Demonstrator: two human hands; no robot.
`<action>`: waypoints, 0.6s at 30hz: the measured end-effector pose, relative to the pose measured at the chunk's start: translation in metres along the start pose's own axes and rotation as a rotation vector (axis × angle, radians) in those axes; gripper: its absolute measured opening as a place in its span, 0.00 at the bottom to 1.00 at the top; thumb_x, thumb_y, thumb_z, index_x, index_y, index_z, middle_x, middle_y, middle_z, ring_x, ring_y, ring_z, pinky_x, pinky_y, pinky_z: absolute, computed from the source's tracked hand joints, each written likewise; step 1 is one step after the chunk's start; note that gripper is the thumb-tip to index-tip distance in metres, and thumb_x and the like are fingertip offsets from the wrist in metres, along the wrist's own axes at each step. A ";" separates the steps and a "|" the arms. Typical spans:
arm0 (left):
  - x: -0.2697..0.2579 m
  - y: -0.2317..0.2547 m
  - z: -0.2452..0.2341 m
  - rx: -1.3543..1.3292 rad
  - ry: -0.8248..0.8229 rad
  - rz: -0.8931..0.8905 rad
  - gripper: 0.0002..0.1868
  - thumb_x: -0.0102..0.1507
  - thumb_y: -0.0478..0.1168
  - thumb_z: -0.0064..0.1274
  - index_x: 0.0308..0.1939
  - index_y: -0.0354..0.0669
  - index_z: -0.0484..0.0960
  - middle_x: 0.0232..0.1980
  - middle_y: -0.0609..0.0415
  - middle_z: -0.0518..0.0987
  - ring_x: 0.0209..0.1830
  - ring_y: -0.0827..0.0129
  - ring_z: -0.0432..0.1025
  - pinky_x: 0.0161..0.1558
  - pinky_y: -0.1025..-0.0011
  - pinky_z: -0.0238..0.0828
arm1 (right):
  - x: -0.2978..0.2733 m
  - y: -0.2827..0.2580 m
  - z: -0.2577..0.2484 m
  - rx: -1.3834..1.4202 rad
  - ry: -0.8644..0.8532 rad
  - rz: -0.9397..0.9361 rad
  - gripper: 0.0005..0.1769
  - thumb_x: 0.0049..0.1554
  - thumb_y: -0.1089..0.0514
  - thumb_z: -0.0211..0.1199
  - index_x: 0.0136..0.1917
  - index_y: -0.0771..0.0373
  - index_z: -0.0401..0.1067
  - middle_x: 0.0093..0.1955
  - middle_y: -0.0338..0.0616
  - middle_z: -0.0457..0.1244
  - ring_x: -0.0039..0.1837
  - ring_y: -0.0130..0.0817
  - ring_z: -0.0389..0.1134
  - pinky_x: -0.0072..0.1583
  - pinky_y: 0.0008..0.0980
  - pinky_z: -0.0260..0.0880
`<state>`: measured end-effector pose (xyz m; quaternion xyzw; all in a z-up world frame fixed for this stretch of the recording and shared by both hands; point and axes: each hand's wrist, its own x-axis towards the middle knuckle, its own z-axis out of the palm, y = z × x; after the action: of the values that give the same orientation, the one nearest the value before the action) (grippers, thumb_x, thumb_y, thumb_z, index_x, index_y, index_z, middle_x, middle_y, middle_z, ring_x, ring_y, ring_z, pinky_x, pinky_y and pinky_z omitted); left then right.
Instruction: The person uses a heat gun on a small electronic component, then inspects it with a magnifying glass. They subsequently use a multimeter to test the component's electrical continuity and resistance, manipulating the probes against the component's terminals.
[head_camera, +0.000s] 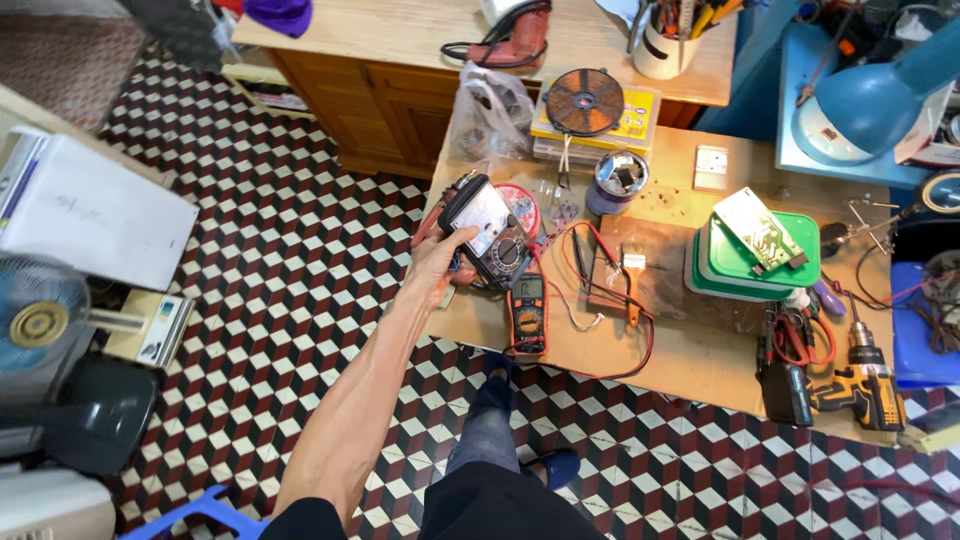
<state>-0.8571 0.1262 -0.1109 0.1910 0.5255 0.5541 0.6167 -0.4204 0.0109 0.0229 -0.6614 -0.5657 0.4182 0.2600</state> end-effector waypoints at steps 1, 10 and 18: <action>0.013 -0.002 -0.001 0.051 0.001 -0.002 0.22 0.54 0.43 0.68 0.49 0.40 0.80 0.34 0.59 0.79 0.23 0.80 0.71 0.22 0.79 0.70 | 0.003 -0.002 -0.001 0.000 0.010 0.012 0.15 0.62 0.57 0.62 0.60 0.62 0.79 0.52 0.48 0.72 0.51 0.35 0.69 0.56 0.35 0.70; 0.126 -0.003 -0.004 0.236 -0.140 -0.232 0.18 0.56 0.47 0.67 0.46 0.46 0.81 0.34 0.64 0.78 0.24 0.82 0.69 0.24 0.81 0.66 | 0.060 -0.057 -0.001 -0.039 0.099 0.139 0.17 0.60 0.57 0.63 0.62 0.59 0.78 0.52 0.44 0.72 0.51 0.34 0.70 0.57 0.34 0.71; 0.218 -0.021 -0.015 0.410 -0.296 -0.527 0.18 0.58 0.50 0.64 0.48 0.48 0.85 0.39 0.65 0.83 0.31 0.84 0.71 0.29 0.84 0.66 | 0.091 -0.096 0.002 -0.132 0.151 0.298 0.19 0.59 0.57 0.63 0.63 0.56 0.78 0.53 0.41 0.73 0.52 0.32 0.70 0.58 0.33 0.72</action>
<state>-0.8963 0.3074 -0.2288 0.2469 0.5618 0.2259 0.7566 -0.4721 0.1204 0.0770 -0.7832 -0.4664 0.3630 0.1929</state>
